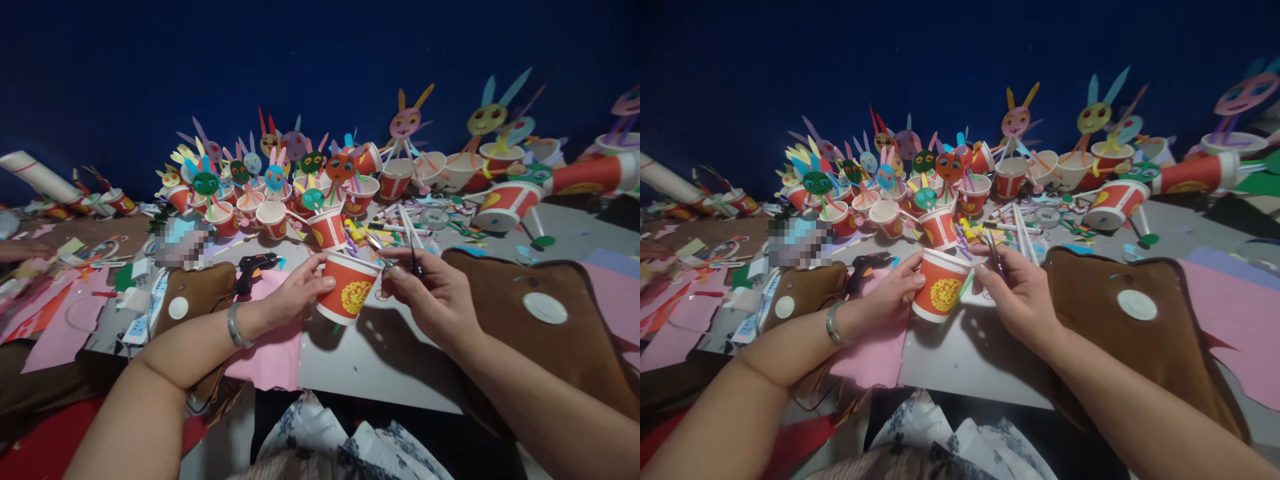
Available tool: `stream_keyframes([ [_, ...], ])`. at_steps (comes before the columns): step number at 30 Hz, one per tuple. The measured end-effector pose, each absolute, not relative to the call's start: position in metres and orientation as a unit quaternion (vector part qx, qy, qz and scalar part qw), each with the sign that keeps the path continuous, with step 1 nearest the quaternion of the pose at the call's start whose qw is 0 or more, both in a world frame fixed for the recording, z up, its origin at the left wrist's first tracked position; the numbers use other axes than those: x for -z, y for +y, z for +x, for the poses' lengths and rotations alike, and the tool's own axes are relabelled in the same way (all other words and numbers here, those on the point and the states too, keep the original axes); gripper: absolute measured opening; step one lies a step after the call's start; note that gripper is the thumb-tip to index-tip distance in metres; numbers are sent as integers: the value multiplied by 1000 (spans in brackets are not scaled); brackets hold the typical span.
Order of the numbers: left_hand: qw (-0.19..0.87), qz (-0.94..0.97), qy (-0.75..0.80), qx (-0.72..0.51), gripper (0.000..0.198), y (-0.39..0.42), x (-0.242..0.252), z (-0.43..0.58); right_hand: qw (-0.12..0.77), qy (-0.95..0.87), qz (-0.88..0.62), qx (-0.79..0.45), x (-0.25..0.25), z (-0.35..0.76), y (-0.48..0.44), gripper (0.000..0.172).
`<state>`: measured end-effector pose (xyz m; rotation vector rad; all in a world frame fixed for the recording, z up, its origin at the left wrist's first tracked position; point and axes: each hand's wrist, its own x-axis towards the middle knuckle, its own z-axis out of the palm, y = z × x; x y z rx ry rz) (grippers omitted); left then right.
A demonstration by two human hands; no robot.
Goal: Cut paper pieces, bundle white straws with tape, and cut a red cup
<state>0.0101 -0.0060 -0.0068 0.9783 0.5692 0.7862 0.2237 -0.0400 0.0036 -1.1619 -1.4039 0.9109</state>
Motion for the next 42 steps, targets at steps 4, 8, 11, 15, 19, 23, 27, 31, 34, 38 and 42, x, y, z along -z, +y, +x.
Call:
stream_keyframes([
  [4,792,443,253,-334,47,-4,6,10,486,-622,-465,-402,-5,224,-37,29],
  [8,784,457,247,-339,55,-3,7,8,448,-664,-463,-380,-7,223,-36,33],
  [11,725,523,265,-363,52,-1,4,3,409,-686,-465,-382,-8,223,-35,36],
  [15,673,597,287,-330,33,0,0,-2,363,-719,-445,-393,-9,222,-34,37],
  [19,698,599,276,-278,33,-1,0,-1,346,-732,-436,-393,-10,221,-34,36],
  [23,736,550,285,-274,32,-2,0,1,336,-740,-446,-374,-7,221,-35,36],
  [27,752,526,286,-276,30,-2,-1,0,340,-741,-458,-354,-5,220,-37,36],
  [31,746,538,278,-278,27,-1,-2,-1,356,-740,-461,-335,-2,219,-37,34],
  [34,727,566,270,-279,22,0,-4,-1,359,-740,-460,-334,-1,219,-37,30],
  [38,703,602,266,-270,22,2,-3,-2,368,-735,-459,-337,-1,218,-36,26],
  [42,644,655,261,-297,27,4,4,-2,396,-733,-454,-317,-2,217,-37,17],
])
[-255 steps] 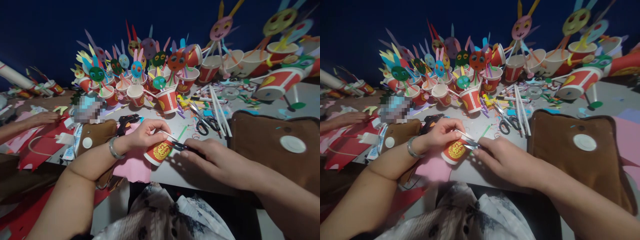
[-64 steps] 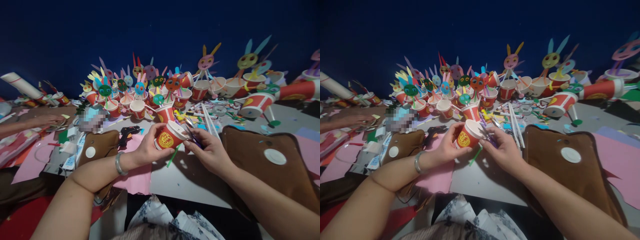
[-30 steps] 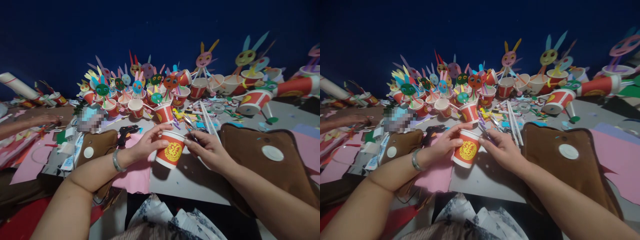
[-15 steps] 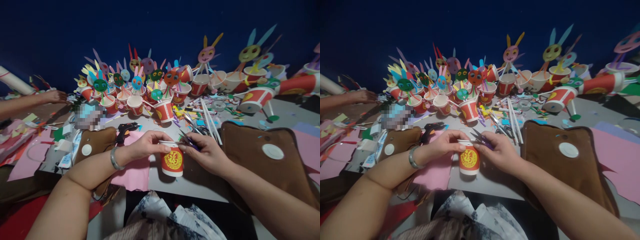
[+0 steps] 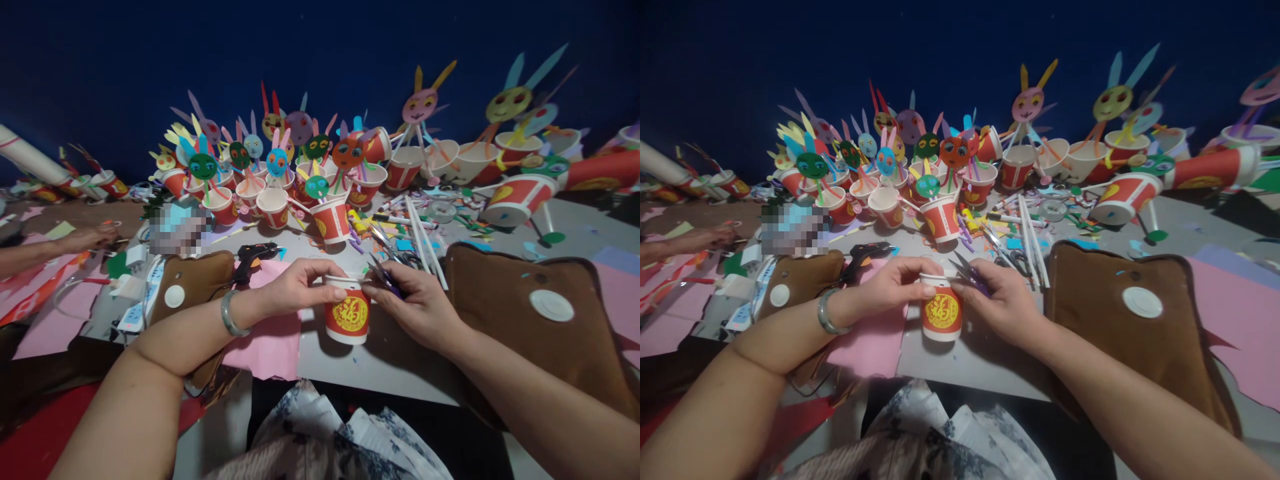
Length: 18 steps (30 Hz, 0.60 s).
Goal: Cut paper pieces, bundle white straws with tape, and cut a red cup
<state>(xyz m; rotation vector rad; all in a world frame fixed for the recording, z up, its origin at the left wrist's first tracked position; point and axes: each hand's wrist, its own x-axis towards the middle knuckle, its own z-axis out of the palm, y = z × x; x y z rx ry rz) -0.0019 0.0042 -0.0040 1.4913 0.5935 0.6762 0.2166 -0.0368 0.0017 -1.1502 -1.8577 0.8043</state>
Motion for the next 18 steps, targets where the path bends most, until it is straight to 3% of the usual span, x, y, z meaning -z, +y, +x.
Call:
stream_keyframes([
  [7,498,748,209,-386,17,1,6,0,416,-770,-428,-226,1,218,-41,4],
  [18,567,702,252,-349,23,1,8,-3,417,-774,-430,-203,0,215,-42,5],
])
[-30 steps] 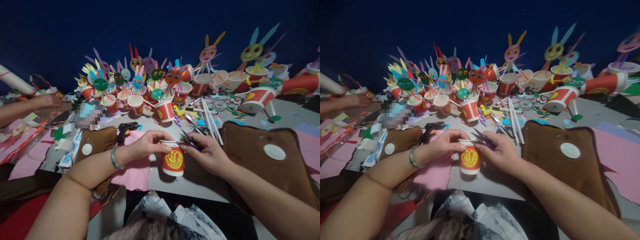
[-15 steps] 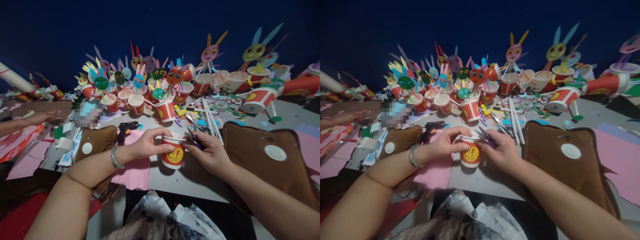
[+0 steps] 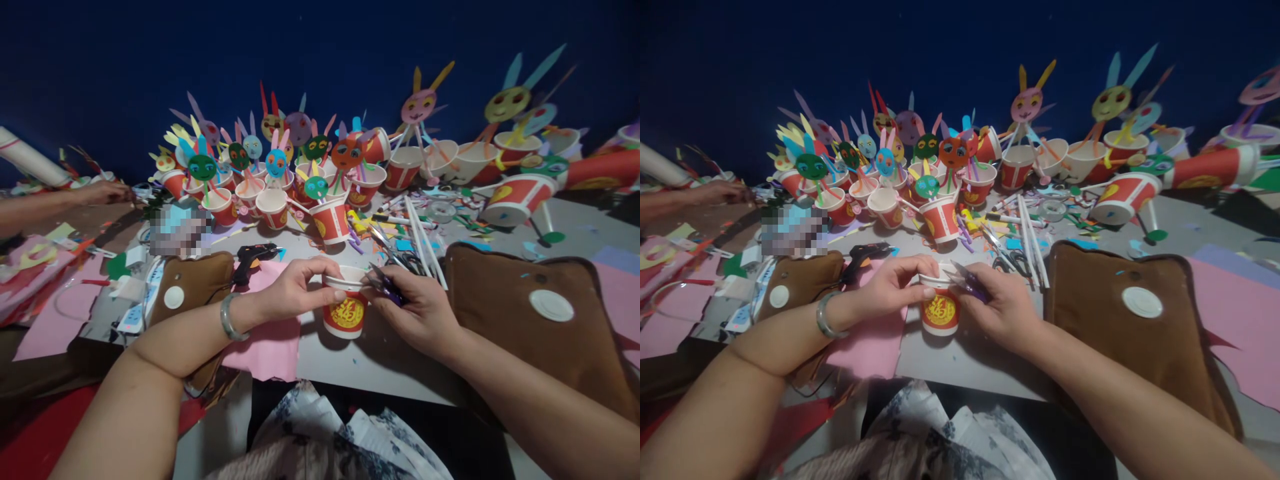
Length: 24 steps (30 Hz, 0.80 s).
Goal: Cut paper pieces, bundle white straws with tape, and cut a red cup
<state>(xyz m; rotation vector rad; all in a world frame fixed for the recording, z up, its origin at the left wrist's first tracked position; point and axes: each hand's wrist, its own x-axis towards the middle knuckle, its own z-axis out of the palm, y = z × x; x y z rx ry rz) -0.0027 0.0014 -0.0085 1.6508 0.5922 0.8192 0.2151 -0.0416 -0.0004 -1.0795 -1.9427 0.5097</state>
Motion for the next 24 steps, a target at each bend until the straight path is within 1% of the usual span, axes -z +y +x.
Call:
stream_keyframes([
  [5,585,682,275,-342,21,1,7,-2,414,-774,-435,-200,2,215,-41,8],
  [10,644,631,284,-327,25,2,5,-1,396,-774,-448,-208,4,215,-41,13],
  [15,694,596,283,-287,27,3,1,-1,386,-782,-437,-222,4,217,-40,9],
  [21,726,591,270,-225,26,3,-8,-2,355,-799,-418,-246,1,218,-40,8],
  [24,729,592,265,-219,25,3,-9,-2,349,-795,-421,-264,0,218,-40,8],
])
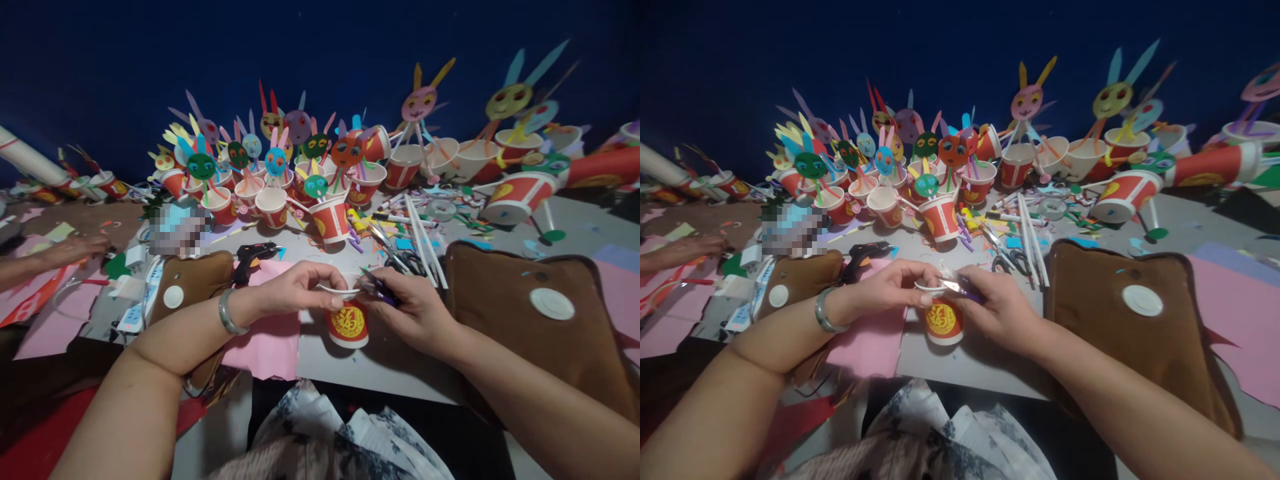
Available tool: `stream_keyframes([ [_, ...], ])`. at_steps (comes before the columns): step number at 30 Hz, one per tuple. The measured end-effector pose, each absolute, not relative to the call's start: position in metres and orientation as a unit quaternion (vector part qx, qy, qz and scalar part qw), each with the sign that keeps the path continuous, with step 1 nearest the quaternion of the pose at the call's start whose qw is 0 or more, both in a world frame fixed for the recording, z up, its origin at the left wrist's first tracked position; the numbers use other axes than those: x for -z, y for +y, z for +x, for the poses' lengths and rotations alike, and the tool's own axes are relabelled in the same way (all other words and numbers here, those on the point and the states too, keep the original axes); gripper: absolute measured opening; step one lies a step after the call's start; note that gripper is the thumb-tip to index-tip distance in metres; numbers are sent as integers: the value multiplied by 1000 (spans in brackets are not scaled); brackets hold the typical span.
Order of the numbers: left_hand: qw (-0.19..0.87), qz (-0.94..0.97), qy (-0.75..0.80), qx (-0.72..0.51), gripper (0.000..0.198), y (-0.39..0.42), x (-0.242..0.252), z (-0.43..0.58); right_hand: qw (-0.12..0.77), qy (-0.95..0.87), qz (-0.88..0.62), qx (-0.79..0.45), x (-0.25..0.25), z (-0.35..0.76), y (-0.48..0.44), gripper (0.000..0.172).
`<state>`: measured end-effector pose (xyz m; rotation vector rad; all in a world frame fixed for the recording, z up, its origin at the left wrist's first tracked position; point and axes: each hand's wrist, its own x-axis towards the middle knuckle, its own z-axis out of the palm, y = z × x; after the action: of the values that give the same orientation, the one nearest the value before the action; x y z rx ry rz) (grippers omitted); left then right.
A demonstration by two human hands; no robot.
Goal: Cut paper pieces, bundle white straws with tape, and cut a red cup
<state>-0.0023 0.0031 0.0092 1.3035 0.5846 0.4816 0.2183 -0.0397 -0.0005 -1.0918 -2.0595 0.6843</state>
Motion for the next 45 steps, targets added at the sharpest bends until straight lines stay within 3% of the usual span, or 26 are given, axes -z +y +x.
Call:
stream_keyframes([
  [6,725,565,299,-257,27,4,-3,-1,358,-765,-450,-290,5,217,-38,18],
  [16,742,570,276,-217,26,4,-9,-2,341,-770,-441,-310,2,217,-37,22],
  [24,721,546,322,-280,33,2,-4,2,454,-764,-421,-181,9,216,-41,10],
  [28,669,588,330,-313,30,3,-1,1,425,-814,-369,-142,9,219,-43,12],
  [32,622,618,335,-344,24,5,-2,0,381,-815,-421,-114,9,224,-40,26],
  [39,567,651,348,-367,20,9,-3,-2,279,-870,-405,-10,5,230,-36,34],
  [45,509,686,350,-384,20,8,-4,-1,261,-860,-435,61,3,230,-39,43],
])
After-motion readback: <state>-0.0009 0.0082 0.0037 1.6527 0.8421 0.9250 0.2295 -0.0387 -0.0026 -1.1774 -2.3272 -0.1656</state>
